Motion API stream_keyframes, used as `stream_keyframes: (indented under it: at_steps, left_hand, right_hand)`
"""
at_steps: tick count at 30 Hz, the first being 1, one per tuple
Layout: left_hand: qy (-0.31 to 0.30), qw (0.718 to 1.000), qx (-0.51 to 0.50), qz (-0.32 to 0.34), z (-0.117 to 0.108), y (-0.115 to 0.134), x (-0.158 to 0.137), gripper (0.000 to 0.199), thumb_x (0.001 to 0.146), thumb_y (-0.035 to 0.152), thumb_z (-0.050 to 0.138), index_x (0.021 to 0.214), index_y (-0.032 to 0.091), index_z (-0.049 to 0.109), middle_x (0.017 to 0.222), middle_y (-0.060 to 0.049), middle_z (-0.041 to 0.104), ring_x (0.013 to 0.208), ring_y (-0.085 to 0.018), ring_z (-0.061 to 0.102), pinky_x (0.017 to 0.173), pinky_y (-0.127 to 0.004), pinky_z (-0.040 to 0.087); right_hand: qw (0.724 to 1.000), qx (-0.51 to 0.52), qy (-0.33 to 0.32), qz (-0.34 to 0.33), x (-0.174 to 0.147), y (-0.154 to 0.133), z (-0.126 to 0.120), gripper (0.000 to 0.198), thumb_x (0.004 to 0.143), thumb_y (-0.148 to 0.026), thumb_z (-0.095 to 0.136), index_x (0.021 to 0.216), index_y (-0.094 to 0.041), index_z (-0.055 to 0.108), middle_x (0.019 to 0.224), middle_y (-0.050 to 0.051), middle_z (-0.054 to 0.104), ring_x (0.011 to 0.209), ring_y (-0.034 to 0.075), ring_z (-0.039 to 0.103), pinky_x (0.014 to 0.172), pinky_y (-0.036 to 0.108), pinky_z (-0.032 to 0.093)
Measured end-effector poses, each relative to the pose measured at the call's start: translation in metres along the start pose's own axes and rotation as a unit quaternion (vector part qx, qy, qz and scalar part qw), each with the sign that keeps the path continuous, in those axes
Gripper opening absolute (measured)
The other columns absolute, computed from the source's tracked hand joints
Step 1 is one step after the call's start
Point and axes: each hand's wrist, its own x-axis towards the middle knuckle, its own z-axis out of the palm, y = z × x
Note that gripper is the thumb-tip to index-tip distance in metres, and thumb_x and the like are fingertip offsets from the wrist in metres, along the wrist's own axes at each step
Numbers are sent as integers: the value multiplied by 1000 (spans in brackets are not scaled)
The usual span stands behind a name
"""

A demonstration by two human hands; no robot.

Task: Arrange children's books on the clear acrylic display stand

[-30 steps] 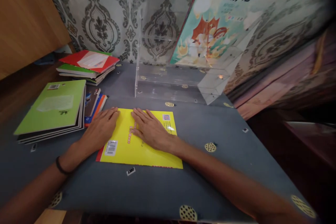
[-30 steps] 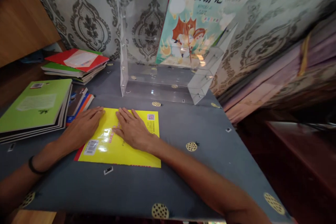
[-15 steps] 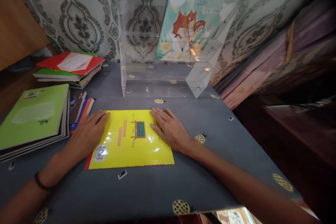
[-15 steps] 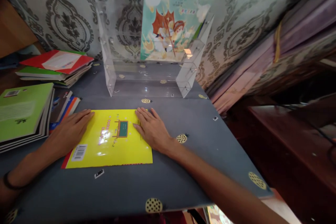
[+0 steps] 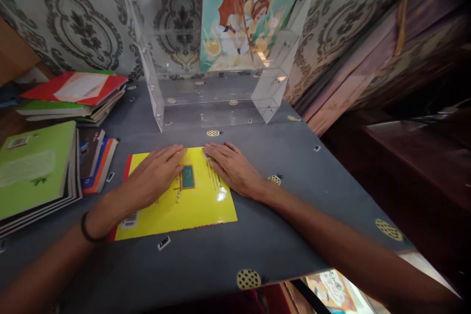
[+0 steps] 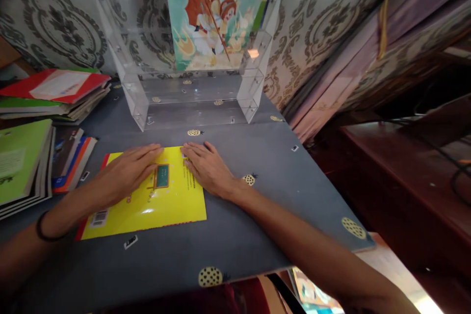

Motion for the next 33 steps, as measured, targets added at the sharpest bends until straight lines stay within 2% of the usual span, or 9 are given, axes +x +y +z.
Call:
stream_keyframes:
  at_steps: [6,10,13,16,20,23,26,30,33]
  left_hand:
    - [34,999,23,21,17,11,10,40,108,33,34,126,11,63,132,-18,67,118,-30,65,100,-49,54]
    - [67,997,21,30,23,10,6,39,107,29,37,126,8,63,132,-20,66,121,-33,63,101,-50,52]
    - [74,997,16,24,26,9,6,39,107,29,37,128,9,62,132,-20,66,123,-32,62,101,-50,51]
    - [74,996,36,24,22,13,5,40,107,28,33,126,7,62,134,-22,64,125,-34,60,103,-52,50]
    - [37,997,35,60,0,32,-9,40,107,39,39,124,11,62,134,-20,62,123,-34,59,102,-52,51]
    - [-10,995,24,93,-14,47,-29,54,100,57,49,134,17,56,133,-17,62,123,-34,58,100,-52,51]
    - [-34,994,47,97,-15,53,-47,64,97,65,49,140,17,52,136,-18,61,127,-37,57,101,-56,51]
    - [-20,988,114,103,-9,54,-59,59,103,57,39,142,14,51,141,-21,59,132,-39,56,102,-56,50]
    - [-1,974,168,152,-9,59,-64,50,106,39,39,144,9,49,140,-23,61,132,-42,56,102,-56,50]
  right_hand:
    - [998,41,44,-30,1,12,0,38,106,-25,39,137,-18,60,139,13,66,134,26,57,116,52,39]
    - [993,34,108,-27,1,14,-1,32,104,-23,43,122,-17,68,119,13,75,113,27,66,101,47,48]
    - [993,23,112,-20,1,13,-2,29,103,-22,45,115,-16,70,110,13,76,102,27,67,93,44,49]
    - [994,33,101,-21,1,13,-4,27,102,-21,46,114,-15,70,111,14,75,101,27,65,91,43,49]
    - [993,55,102,-24,0,16,-2,27,101,-18,47,114,-15,70,111,13,75,99,26,64,89,41,50]
    - [991,65,110,-28,0,18,-1,26,101,-18,47,115,-15,69,109,12,75,99,25,64,89,40,50]
    - [991,68,112,-35,0,19,0,27,101,-19,47,116,-14,69,107,13,75,99,26,64,87,40,51]
    - [990,68,117,-43,0,18,-1,27,101,-18,47,115,-13,70,107,14,75,100,26,65,88,40,52]
    - [990,63,110,-61,0,18,-1,26,102,-18,48,113,-15,71,108,12,75,100,26,64,90,42,52]
